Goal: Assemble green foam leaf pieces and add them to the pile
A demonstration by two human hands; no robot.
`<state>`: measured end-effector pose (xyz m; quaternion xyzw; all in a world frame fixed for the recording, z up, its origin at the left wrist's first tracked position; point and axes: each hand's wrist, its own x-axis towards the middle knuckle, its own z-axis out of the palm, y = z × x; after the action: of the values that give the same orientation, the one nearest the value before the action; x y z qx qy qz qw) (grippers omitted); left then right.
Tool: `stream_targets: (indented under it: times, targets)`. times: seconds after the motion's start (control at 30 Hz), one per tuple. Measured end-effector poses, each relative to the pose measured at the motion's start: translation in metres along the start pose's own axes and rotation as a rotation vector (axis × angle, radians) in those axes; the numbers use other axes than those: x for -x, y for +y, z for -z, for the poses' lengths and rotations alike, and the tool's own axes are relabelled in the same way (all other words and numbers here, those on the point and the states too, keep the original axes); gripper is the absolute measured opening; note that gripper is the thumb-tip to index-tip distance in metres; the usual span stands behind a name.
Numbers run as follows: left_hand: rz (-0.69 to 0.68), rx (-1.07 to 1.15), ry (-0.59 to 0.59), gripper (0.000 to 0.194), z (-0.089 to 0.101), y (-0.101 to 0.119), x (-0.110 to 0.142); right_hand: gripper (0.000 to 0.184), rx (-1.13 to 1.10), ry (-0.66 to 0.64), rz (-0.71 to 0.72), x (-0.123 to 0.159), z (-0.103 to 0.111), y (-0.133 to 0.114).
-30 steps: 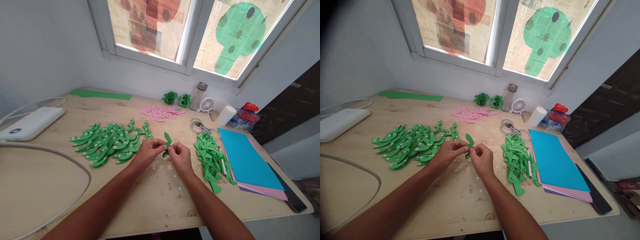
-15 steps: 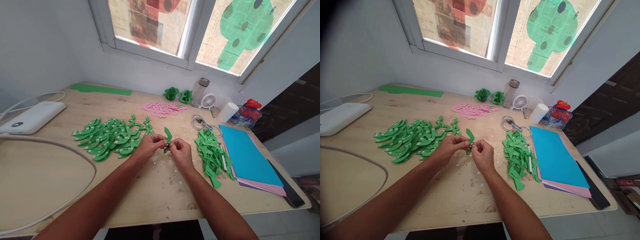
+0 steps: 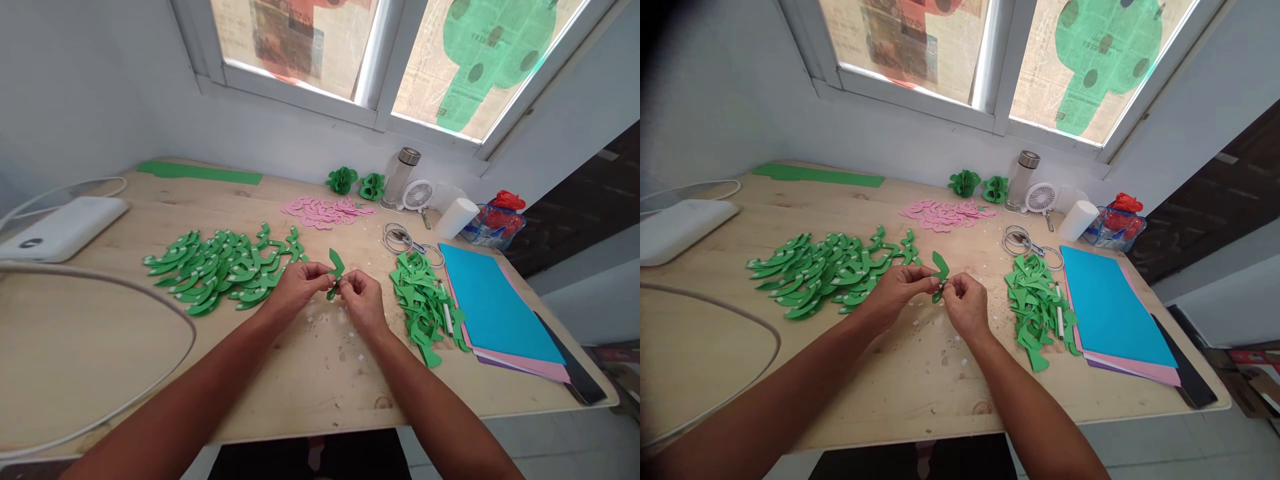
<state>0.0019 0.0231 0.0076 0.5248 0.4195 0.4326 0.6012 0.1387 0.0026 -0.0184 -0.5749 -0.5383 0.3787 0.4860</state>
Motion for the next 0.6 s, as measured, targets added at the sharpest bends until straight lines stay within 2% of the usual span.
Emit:
stream_targets:
  times: [0.23, 0.4, 0.5, 0.6]
  targets:
    - [0.025, 0.045, 0.05, 0.015, 0.003, -0.001, -0.002, 0.012, 0.081, 0.028, 0.082, 0.0, 0.0, 0.0]
    - [0.08, 0.098, 0.036, 0.015, 0.006, -0.001, -0.003, 0.005, 0.217, 0.128, 0.339, 0.005, 0.003, -0.011]
    - [0.113, 0.13, 0.025, 0.015, 0.006, 0.001, -0.002, 0.007, 0.319, 0.115, 0.496, 0.007, 0.005, -0.015]
    - [0.128, 0.14, 0.018, 0.015, 0.006, 0.003, -0.001, 0.01, 0.397, 0.081, 0.577, 0.007, 0.006, -0.015]
